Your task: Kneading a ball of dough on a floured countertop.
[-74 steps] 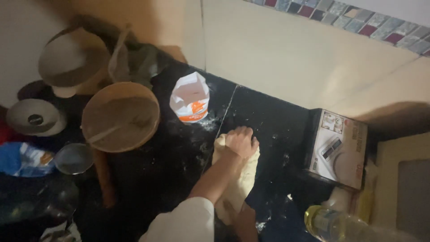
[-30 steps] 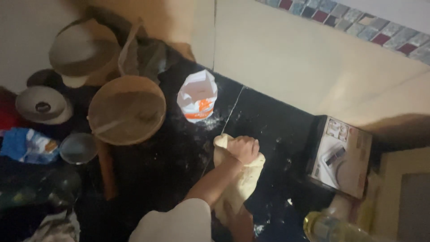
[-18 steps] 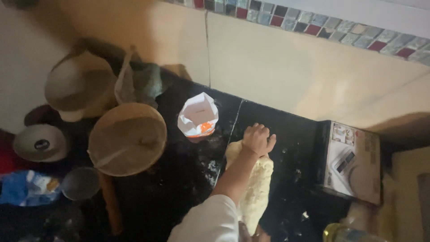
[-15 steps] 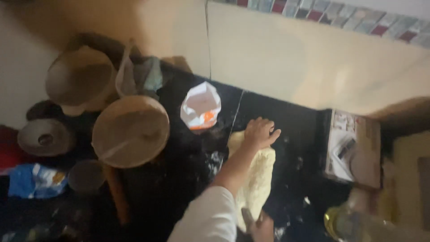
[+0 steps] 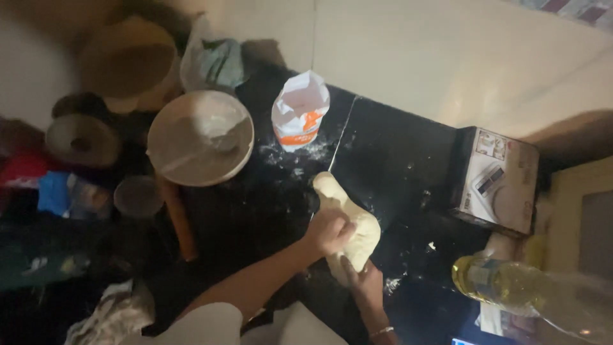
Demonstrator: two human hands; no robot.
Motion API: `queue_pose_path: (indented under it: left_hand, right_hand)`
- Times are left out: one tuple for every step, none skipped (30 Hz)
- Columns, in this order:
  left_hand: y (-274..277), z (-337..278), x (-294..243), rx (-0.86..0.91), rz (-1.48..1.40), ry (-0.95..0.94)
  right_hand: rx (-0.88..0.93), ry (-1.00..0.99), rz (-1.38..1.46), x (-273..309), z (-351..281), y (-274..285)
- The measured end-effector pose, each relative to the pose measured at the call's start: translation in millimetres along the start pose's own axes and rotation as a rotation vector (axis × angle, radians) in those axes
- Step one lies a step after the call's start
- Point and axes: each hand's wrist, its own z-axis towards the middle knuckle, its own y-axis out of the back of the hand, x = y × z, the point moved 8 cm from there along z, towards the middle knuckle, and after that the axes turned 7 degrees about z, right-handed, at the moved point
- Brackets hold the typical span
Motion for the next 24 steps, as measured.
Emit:
queue_pose_path:
  left_hand:
    - [9,0,3,-0.268,-0.017,-0.017]
    - [17,-3,7,-0.535,-0.032,-0.038]
    - [6,5,5,-0.550,-0.025,-0.029]
    - [-6,15,8,-0.558,0.113,0.081]
    - [-20,23,9,-0.553,0.244,0.190]
    - [-2,33,-3,-0.557,0.244,0.197]
    - [10,51,-17,-0.470,0.348,0.159]
    - [22,68,-29,-0.381,0.450,0.123]
    - [22,81,-27,-0.390,0.450,0.130]
    - [24,93,-26,-0.432,0.419,0.120]
    - [25,104,-26,-0.472,0.388,0.109]
    - [22,120,-22,-0.479,0.386,0.116]
    - [10,137,-14,-0.348,0.370,0.138]
    - [-2,152,-7,-0.218,0.352,0.159]
    - [-14,166,1,-0.215,0.354,0.156]
    - [-22,179,1,-0.287,0.324,0.063]
    - [-29,189,2,-0.353,0.295,-0.036]
    - [-49,205,11,-0.346,0.297,-0.044]
    - [-68,219,22,-0.320,0.307,-0.070]
    - [-86,232,34,-0.294,0.317,-0.095]
    - [-78,238,31,-0.294,0.320,-0.101]
    - [-68,243,26,-0.313,0.322,-0.120]
    - [-60,247,19,-0.331,0.321,-0.141]
    - [-68,255,22,-0.332,0.322,-0.148]
  right_hand:
    - [0.004,0.063,-0.090,-2,8,-5]
    - [0.006,0.126,-0.180,-2,16,-9]
    - [0.015,0.140,-0.186,-18,25,-17]
    - [-0.052,0.298,-0.216,-23,32,-19]
    - [-0.124,0.446,-0.243,-31,35,-21]
    - [-0.118,0.450,-0.247,-40,37,-23]
    - [-0.160,0.628,-0.354,-34,37,-27]
    - [-0.203,0.806,-0.459,-29,36,-33]
    - [-0.199,0.816,-0.463,-5,28,-27]
    - [-0.079,0.331,-0.373,-14,42,-20]
    - [0.028,-0.156,-0.269,-31,37,-16]
    - [0.029,-0.150,-0.276,-30,45,-15]
    - [0.097,-0.251,-0.320,-38,47,-20]
    - [0.164,-0.353,-0.363,-45,48,-24]
    - [0.165,-0.355,-0.359,-47,48,-25]
    - [0.080,-0.364,-0.279,-48,49,-19]
    - [-0.006,-0.376,-0.193,-48,46,-17]
    - [-0.007,-0.382,-0.183,-48,44,-18]
    - [-0.006,-0.355,-0.146,-44,43,-22]
    - [-0.006,-0.329,-0.109,-41,40,-26]
    - [-0.008,-0.328,-0.103,-39,43,-25]
    - [-0.022,-0.291,-0.053,-35,45,-23]
    - [-0.039,-0.255,-0.003,-33,47,-20]
    - [-0.044,-0.254,0.003,-33,50,-17]
